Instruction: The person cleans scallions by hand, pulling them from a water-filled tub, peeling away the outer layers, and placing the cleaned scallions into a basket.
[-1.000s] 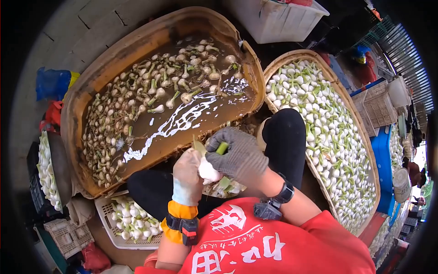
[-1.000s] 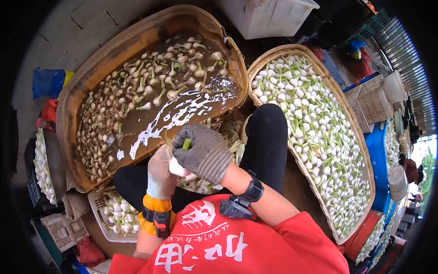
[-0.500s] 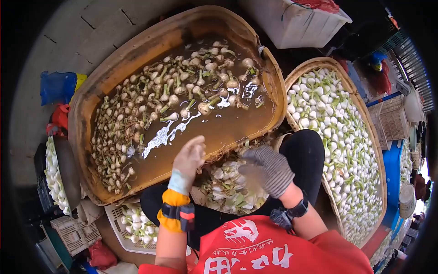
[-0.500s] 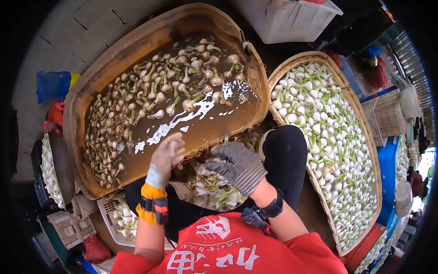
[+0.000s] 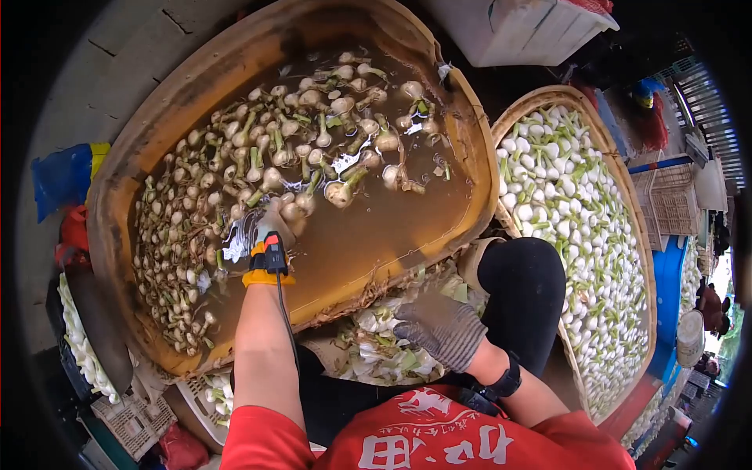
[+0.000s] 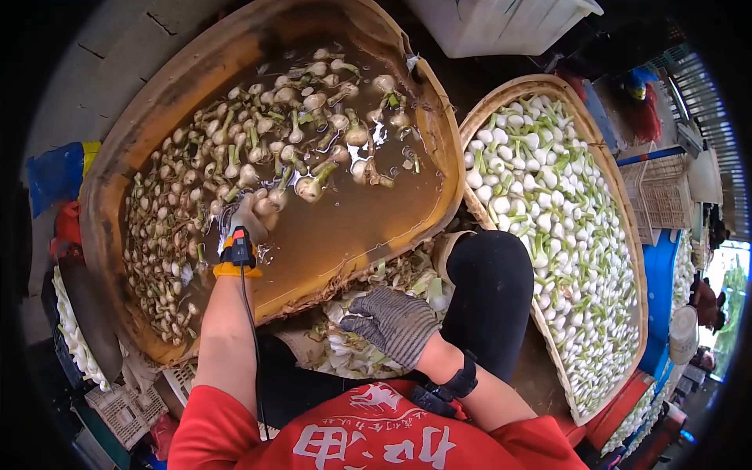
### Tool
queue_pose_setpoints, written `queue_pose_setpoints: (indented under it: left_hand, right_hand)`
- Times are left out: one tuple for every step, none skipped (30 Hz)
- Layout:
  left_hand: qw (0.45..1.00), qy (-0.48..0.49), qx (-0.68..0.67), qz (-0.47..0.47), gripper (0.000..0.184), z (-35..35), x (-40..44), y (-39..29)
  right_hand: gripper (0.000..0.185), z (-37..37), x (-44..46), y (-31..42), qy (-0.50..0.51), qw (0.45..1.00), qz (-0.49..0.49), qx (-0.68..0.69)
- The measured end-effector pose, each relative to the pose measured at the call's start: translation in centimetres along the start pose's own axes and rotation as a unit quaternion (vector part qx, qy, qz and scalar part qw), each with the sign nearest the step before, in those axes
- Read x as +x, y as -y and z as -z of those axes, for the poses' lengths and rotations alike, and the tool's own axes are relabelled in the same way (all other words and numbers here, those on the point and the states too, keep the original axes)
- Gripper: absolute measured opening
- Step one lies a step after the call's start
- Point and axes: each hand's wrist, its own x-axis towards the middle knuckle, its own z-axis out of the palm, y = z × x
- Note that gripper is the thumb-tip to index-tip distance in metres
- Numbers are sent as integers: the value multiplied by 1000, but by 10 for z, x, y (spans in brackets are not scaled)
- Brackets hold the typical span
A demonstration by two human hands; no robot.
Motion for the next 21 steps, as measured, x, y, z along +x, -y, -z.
queue_pose_setpoints:
  left_hand:
    - [993,41,-108,13,39,-7,-6,9]
    - [979,116,-166,29,37,-16,-28,8]
    - [969,189,-160,15,39,-26,-63,4]
    - [954,259,-153,2,41,-36,-105,-1]
    - [951,271,-145,-28,42,-46,-142,-1]
    - [948,282,-138,-57,44,-52,-177,0]
    - [942,299,-136,-69,47,-53,-202,1]
    - [939,290,-178,-49,51,-56,-228,4]
    - [939,287,-184,-39,54,-55,-250,9]
    - [940,283,-191,-28,58,-55,-270,14]
    - [948,275,-151,-52,60,-58,-290,17]
    - [947,278,-152,-52,60,-59,-301,22]
    - [947,274,-161,-41,60,-59,-310,26]
    - [948,269,-170,-30,61,-59,-321,30]
    - [960,238,-135,-51,56,-60,-333,32]
    - [959,242,-135,-53,56,-60,-341,36]
    - [966,222,-112,-67,52,-59,-347,39]
    - [972,202,-89,-83,48,-60,-353,41]
    - [973,193,-86,-94,43,-63,-361,41]
    - [972,196,-87,-97,43,-62,-365,43]
    - [972,200,-77,-94,43,-61,-369,44]
  right_hand:
    - [25,-1,1,-1,1,1000,-2,-1]
    - [25,-1,2,0,1,1000,-1,0]
    - [25,-1,4,2,6,1000,-6,8]
    - [25,-2,5,4,11,1000,-10,17]
    - [23,-4,6,5,-6,999,-13,33]
    - [23,-5,7,7,-5,999,-13,34]
    - [23,-6,9,10,-72,996,7,50]
    - [24,-6,11,15,-138,988,26,64]
    - [28,0,11,26,-165,983,33,78]
    - [28,6,13,37,-164,983,33,76]
    - [28,13,15,47,-163,979,47,110]
    - [28,18,13,58,-164,974,62,142]
    - [29,22,8,70,-169,976,59,127]
    - [29,21,2,73,-171,976,59,124]
    - [30,21,-1,74,-172,976,93,98]
    - [32,21,-6,75,-172,974,127,71]
    - [35,22,-12,76,-156,977,142,31]
    - [35,22,-17,77,-159,976,144,28]
    - [34,22,-22,78,-167,973,159,18]
    - [34,22,-26,78,-175,969,174,8]
    - [34,22,-31,77,-178,968,176,6]
